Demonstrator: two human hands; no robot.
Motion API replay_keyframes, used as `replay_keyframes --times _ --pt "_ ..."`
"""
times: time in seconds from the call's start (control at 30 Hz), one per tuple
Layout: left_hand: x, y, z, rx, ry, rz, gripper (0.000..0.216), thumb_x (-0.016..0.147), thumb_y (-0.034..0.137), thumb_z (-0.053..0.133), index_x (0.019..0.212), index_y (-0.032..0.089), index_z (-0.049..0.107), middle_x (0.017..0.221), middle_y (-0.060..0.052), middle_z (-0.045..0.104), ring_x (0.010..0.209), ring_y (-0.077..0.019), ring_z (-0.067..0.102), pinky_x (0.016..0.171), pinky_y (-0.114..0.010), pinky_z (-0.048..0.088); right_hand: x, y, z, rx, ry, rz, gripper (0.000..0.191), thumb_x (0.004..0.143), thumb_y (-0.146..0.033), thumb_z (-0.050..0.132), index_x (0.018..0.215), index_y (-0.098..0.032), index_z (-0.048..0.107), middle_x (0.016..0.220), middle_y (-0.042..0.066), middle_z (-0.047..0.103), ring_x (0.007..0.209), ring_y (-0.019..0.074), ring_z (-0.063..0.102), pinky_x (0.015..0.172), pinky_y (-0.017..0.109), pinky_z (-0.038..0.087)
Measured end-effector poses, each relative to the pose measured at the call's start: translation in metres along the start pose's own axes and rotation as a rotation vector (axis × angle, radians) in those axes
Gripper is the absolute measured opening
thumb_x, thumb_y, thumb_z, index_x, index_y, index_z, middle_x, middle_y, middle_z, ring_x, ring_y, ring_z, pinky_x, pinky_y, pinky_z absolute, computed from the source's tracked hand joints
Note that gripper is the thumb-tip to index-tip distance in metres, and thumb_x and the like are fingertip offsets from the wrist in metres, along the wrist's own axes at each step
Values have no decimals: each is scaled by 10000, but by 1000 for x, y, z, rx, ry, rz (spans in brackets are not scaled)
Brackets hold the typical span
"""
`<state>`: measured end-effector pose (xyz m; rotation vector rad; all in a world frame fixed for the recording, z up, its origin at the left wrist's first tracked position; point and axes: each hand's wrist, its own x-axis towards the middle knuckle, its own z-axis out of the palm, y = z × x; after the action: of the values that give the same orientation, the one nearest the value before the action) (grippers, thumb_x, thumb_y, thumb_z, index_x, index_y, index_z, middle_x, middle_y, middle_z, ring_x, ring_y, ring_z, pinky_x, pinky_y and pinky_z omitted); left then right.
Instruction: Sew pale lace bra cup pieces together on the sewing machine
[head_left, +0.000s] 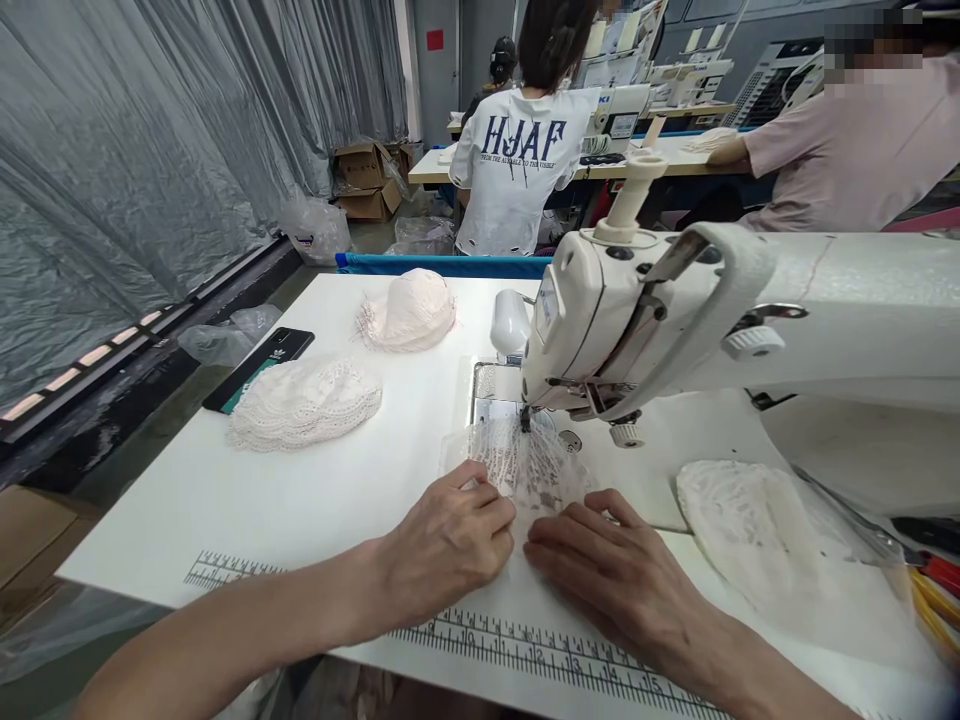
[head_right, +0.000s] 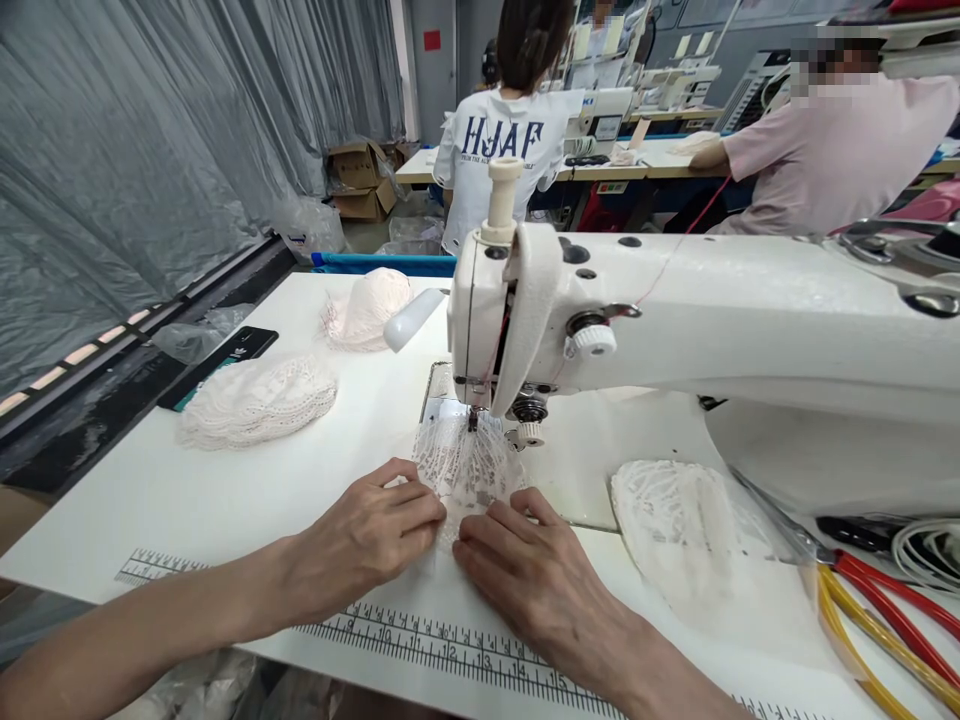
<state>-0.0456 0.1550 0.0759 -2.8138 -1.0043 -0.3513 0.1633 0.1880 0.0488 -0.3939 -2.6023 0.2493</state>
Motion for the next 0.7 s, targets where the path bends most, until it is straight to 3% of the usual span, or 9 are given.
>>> replay_keyframes --times 0.23,0.7 --pt "1 0 -6 -25 -59 -8 156 838 22 457 826 128 571 769 -27 594 733 -130 551 813 -322 413 0 0 -2 -9 -3 15 194 890 -72 436 966 -166 587 928 49 650 752 141 533 705 330 337" --pt "2 4 -3 -30 -57 -34 196 860 8 422 935 115 567 838 -35 588 792 -136 553 807 -311 411 -3 0 0 38 -2 50 173 865 -56 466 929 -166 584 920 50 647 741 158 510 702 349 307"
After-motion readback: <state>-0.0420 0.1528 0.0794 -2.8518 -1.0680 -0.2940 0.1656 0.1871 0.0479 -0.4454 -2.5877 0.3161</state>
